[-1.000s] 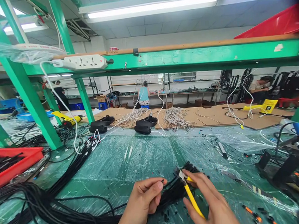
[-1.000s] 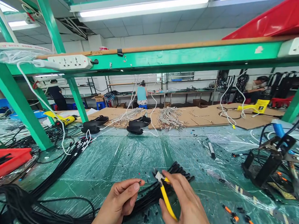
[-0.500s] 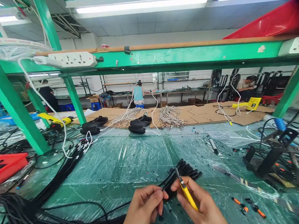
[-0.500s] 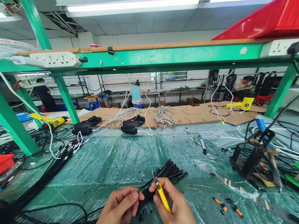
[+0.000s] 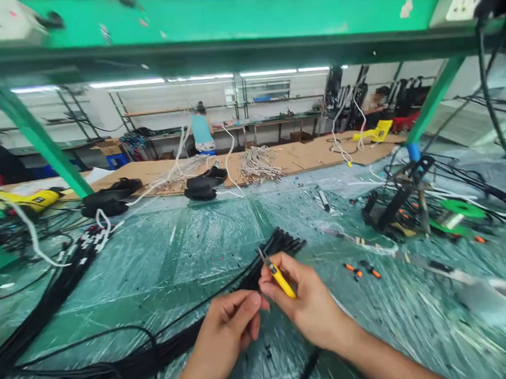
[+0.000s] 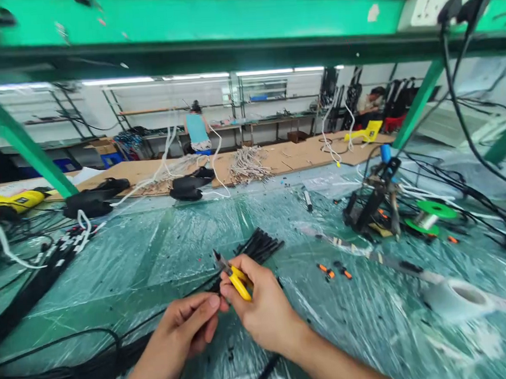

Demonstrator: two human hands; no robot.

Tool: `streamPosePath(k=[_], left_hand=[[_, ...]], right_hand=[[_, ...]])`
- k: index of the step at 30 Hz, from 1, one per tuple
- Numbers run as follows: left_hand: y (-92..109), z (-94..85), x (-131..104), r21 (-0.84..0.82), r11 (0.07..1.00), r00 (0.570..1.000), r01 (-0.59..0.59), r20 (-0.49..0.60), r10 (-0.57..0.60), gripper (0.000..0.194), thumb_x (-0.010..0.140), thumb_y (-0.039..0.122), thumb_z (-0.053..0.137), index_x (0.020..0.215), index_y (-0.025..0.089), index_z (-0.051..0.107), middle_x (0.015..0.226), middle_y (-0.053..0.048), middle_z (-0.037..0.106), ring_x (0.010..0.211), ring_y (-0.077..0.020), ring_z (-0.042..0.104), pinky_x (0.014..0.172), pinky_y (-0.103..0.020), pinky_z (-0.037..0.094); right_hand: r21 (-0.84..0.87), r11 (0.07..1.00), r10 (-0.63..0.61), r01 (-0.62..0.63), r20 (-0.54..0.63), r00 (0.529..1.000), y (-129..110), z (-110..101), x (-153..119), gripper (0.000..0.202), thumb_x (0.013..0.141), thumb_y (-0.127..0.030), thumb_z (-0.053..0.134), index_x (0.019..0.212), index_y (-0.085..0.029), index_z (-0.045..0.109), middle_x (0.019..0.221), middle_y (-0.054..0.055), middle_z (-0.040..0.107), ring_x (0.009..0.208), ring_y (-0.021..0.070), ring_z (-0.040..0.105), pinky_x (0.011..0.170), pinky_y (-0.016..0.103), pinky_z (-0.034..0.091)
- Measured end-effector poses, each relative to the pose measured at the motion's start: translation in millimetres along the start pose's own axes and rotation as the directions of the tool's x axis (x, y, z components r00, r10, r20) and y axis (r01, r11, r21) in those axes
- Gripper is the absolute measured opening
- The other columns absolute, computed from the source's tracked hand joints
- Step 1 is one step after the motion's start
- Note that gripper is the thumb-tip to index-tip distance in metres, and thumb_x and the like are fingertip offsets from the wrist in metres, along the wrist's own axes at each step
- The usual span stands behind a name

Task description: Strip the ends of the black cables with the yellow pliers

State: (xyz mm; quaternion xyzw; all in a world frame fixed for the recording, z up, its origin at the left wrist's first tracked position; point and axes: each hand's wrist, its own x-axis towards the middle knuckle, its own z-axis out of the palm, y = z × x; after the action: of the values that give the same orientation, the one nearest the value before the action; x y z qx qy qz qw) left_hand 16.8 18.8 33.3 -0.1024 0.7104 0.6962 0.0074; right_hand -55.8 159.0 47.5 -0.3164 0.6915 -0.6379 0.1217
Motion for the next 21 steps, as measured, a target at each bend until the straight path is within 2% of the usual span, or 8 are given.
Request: streamPosePath(k=[3, 5, 8, 10, 13, 15, 18, 21], left_hand=[[3, -2.6, -1, 0.025, 0.999, 0.999, 0.041, -0.012, -0.04, 0.043, 0.077, 0.055, 0.062, 0.076, 0.012, 0.069, 0.046, 0.005, 0.043, 0.04, -0.0057, 0.025, 0.041, -0.02, 0.016], [1, -3.4, -2, 0.048, 0.996, 0.997, 0.076, -0.013, -0.076, 0.045, 0.076, 0.056, 0.063, 0.078, 0.012, 0.069, 0.045, 0.005, 0.043, 0.04, -0.0053, 0.024, 0.04, -0.02, 0.015], [-6, 0.0, -2, 0.1, 0.988, 0.993, 0.116, 0.008, -0.117, 0.048, 0.075, 0.059, 0.062, 0.082, 0.012, 0.068, 0.051, 0.005, 0.046, 0.039, -0.005, 0.026, 0.039, -0.019, 0.016], [-14, 5.4, -2, 0.158, 0.98, 0.99, 0.117, 0.057, -0.127, 0.051, 0.076, 0.062, 0.059, 0.086, 0.012, 0.066, 0.057, 0.004, 0.049, 0.038, -0.0053, 0.03, 0.038, -0.019, 0.019], [-23, 14.5, -2, 0.276, 0.957, 0.978, 0.093, 0.155, -0.139, 0.051, 0.08, 0.061, 0.053, 0.092, 0.013, 0.064, 0.063, 0.002, 0.052, 0.04, -0.0072, 0.035, 0.039, -0.02, 0.024], [-25, 18.4, -4, 0.416, 0.909, 0.976, -0.008, 0.202, -0.083, 0.04, 0.086, 0.052, 0.051, 0.089, 0.015, 0.065, 0.069, -0.001, 0.055, 0.05, -0.011, 0.045, 0.047, -0.021, 0.033], [-21, 19.9, -8, 0.643, 0.733, 0.957, -0.219, 0.288, 0.034, 0.028, 0.089, 0.036, 0.052, 0.074, 0.016, 0.065, 0.073, -0.004, 0.06, 0.068, -0.0168, 0.054, 0.063, -0.024, 0.038], [-13, 21.6, -11, 0.756, 0.602, 0.944, -0.256, 0.328, -0.01, 0.03, 0.089, 0.032, 0.05, 0.067, 0.017, 0.062, 0.071, -0.004, 0.061, 0.066, -0.0175, 0.053, 0.062, -0.025, 0.035]], right_hand=[[-0.003, 1.0, 0.021, -0.021, -0.085, 0.996, 5, -13, 9, 0.014, 0.077, -0.027, 0.061, 0.082, -0.019, 0.05, 0.072, -0.004, 0.052, 0.065, 0.0102, 0.048, 0.061, 0.022, 0.041], [-0.034, 0.999, 0.021, -0.027, -0.187, 0.982, 12, -28, 19, 0.014, 0.077, -0.025, 0.061, 0.084, -0.019, 0.05, 0.075, -0.004, 0.053, 0.068, 0.0102, 0.05, 0.065, 0.023, 0.043], [-0.124, 0.991, 0.011, -0.058, -0.345, 0.938, 24, -48, 33, 0.013, 0.083, -0.023, 0.057, 0.093, -0.017, 0.051, 0.082, -0.001, 0.056, 0.074, 0.0116, 0.055, 0.07, 0.027, 0.045], [-0.203, 0.975, 0.0, -0.087, -0.392, 0.92, 33, -55, 39, 0.014, 0.086, -0.024, 0.056, 0.097, -0.015, 0.053, 0.086, 0.0, 0.058, 0.075, 0.0129, 0.057, 0.071, 0.03, 0.047], [-0.336, 0.931, -0.003, -0.141, -0.395, 0.919, 42, -55, 41, 0.018, 0.088, -0.03, 0.057, 0.097, -0.014, 0.058, 0.087, 0.001, 0.06, 0.077, 0.0141, 0.058, 0.073, 0.033, 0.049], [-0.416, 0.895, -0.007, -0.16, -0.372, 0.928, 45, -53, 40, 0.019, 0.089, -0.031, 0.058, 0.098, -0.014, 0.059, 0.089, 0.002, 0.061, 0.08, 0.0152, 0.059, 0.076, 0.036, 0.049], [-0.503, 0.851, -0.019, -0.153, -0.321, 0.947, 46, -51, 38, 0.021, 0.089, -0.032, 0.058, 0.102, -0.015, 0.059, 0.096, 0.003, 0.062, 0.088, 0.0173, 0.06, 0.081, 0.038, 0.048], [-0.552, 0.823, -0.027, -0.137, -0.279, 0.96, 45, -51, 37, 0.022, 0.089, -0.032, 0.058, 0.103, -0.015, 0.06, 0.099, 0.004, 0.062, 0.092, 0.0182, 0.06, 0.083, 0.04, 0.048]])
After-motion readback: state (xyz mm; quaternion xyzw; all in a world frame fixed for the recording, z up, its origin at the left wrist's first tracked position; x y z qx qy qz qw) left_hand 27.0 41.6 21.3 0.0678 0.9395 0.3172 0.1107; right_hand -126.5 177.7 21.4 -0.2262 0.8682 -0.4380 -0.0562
